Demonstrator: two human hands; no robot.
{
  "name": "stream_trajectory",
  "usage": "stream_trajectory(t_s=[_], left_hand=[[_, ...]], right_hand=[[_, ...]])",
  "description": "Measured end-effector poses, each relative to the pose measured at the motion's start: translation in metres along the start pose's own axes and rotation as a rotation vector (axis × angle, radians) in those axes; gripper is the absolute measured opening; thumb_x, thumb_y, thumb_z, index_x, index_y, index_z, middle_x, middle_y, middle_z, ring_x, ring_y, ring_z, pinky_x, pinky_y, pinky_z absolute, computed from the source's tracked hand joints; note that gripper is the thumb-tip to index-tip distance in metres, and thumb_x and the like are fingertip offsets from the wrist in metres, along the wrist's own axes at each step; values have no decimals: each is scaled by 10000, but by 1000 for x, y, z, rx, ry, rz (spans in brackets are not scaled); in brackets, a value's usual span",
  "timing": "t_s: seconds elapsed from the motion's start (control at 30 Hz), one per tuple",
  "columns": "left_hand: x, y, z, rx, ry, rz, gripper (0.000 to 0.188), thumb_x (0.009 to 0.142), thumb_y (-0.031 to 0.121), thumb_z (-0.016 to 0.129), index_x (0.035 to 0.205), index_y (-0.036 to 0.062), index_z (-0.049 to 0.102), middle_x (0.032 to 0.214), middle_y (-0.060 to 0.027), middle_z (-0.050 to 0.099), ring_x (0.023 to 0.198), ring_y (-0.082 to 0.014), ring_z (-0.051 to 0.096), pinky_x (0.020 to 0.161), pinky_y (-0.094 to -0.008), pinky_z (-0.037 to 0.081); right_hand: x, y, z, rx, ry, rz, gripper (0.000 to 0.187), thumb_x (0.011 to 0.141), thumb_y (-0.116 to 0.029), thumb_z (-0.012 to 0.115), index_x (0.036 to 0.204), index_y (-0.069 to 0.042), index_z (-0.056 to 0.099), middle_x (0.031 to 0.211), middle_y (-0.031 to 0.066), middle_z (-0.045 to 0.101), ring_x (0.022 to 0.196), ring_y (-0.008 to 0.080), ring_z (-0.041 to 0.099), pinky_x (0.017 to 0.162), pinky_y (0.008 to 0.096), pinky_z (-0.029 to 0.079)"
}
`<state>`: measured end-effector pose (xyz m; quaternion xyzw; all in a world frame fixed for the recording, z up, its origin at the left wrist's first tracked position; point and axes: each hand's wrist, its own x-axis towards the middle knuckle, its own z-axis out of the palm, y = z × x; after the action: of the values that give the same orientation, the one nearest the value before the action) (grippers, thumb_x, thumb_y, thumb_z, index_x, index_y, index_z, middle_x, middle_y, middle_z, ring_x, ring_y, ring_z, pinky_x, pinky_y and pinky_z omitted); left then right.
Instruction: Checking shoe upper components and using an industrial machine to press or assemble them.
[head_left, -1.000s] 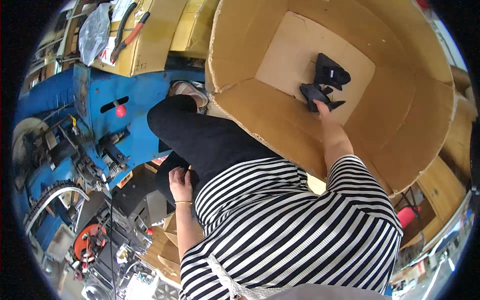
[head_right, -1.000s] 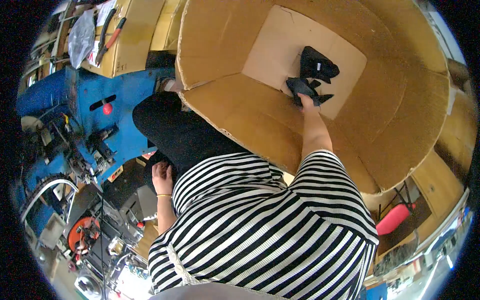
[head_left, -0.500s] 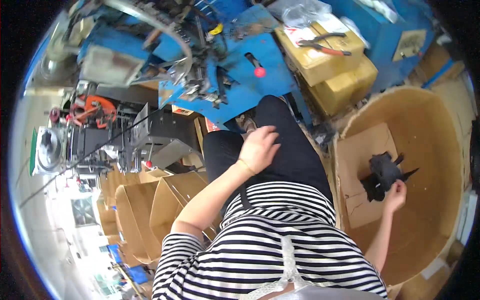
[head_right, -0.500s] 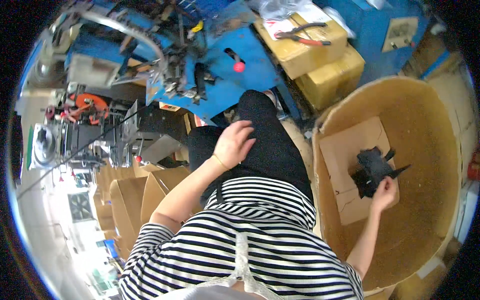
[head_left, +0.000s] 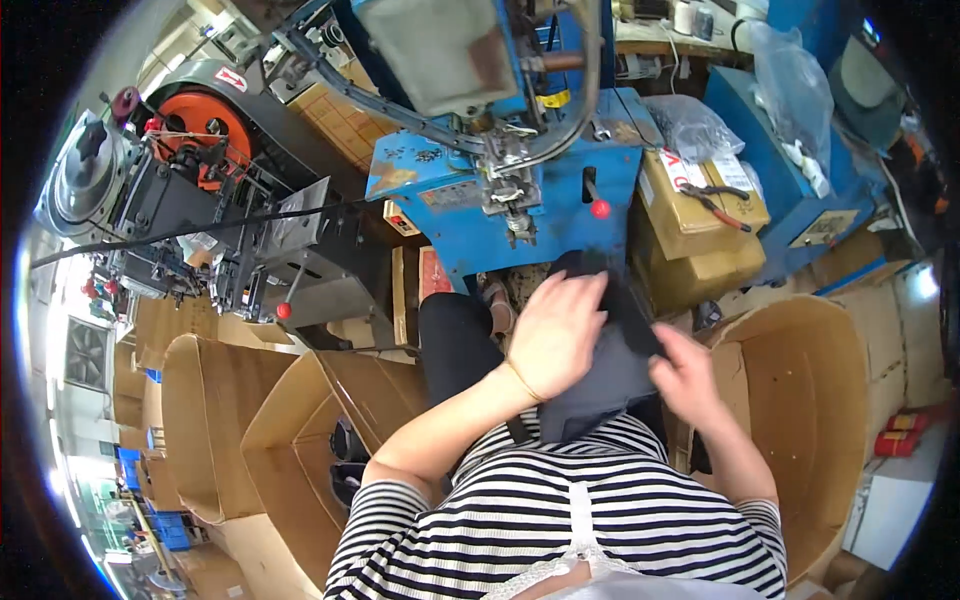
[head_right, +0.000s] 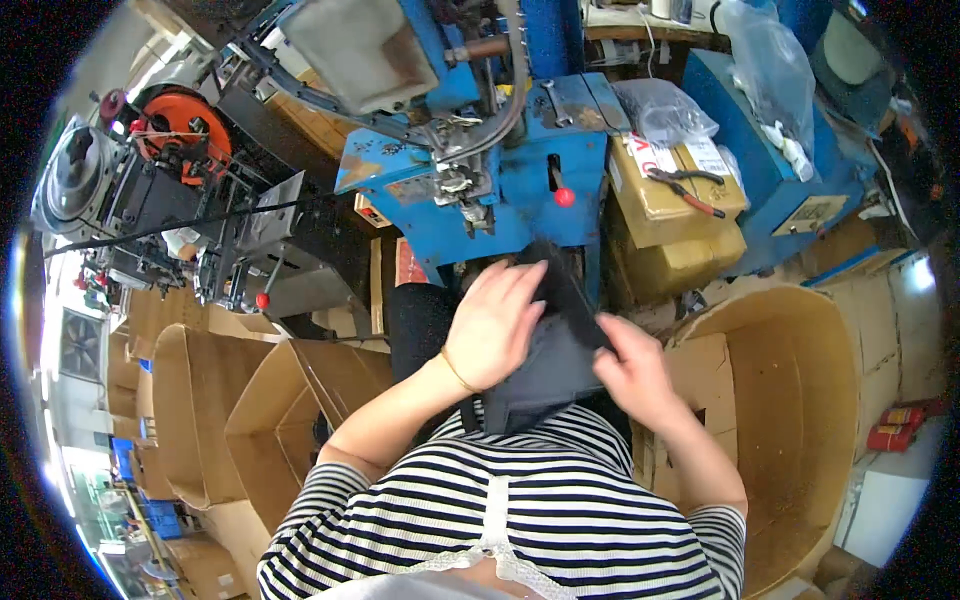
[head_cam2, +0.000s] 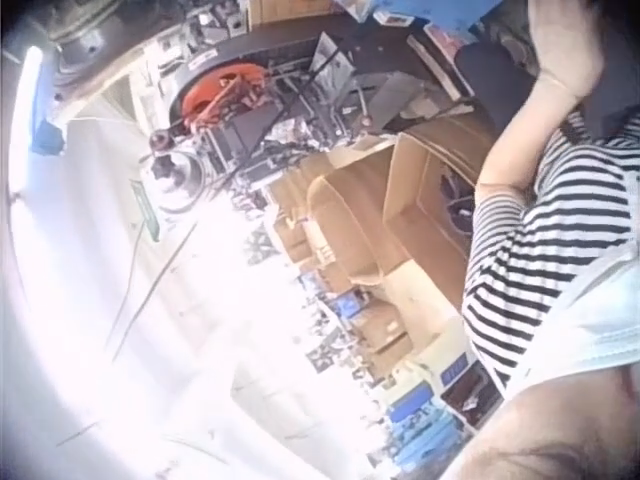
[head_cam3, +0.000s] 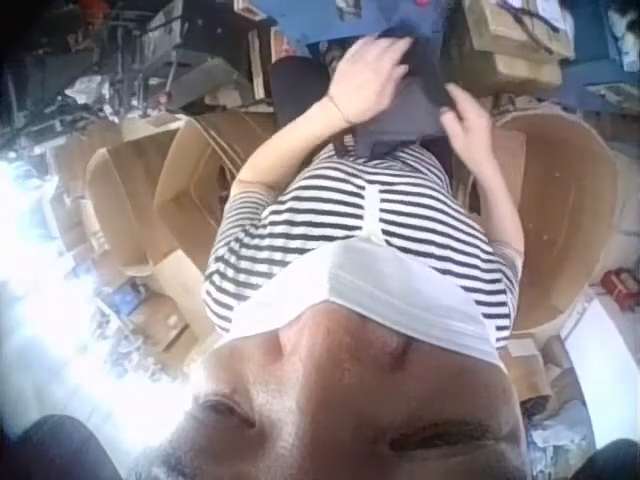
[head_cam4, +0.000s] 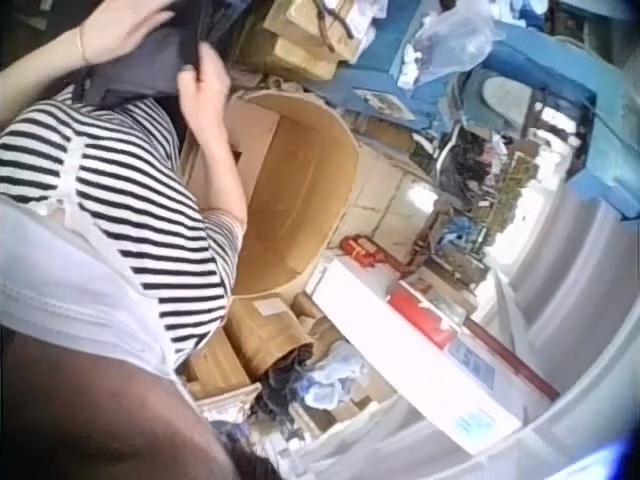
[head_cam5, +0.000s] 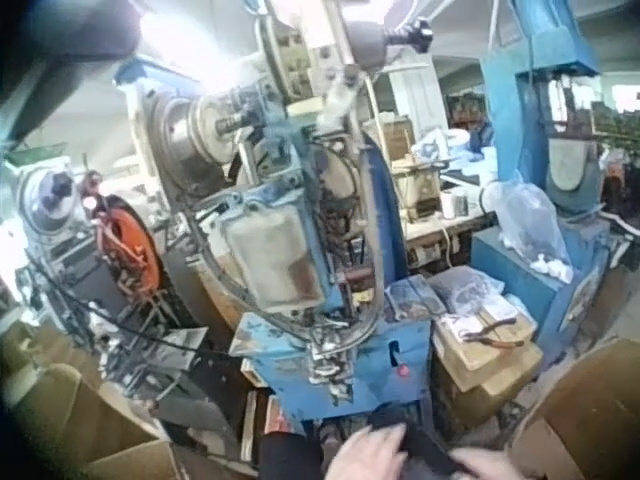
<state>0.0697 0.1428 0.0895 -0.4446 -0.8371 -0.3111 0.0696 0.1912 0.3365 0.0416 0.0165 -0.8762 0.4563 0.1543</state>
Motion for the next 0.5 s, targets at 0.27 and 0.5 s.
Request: stream_trajectory(t_s=[0.27, 0.5], left_hand=[[-93, -83, 21, -641, -72, -232, 169, 910, 73, 588, 1027, 32, 703, 1081, -125, 632, 1105, -289, 576, 978, -376, 428], [-97, -105, 41, -764, -45, -43, 259, 782, -52, 643, 1012, 50, 708, 1173, -72, 635, 1292, -319, 472, 1066, -452, 350]], right_hand=[[17, 25, 40, 716, -304, 697, 366, 843, -39, 593, 1199, 39, 553, 1085, 71, 654, 948, 139, 620, 891, 279, 464], [8, -3, 57, 880, -93, 986, 450, 747, -18, 652, 1180, 42, 545, 965, 104, 666, 868, 190, 639, 847, 317, 491]])
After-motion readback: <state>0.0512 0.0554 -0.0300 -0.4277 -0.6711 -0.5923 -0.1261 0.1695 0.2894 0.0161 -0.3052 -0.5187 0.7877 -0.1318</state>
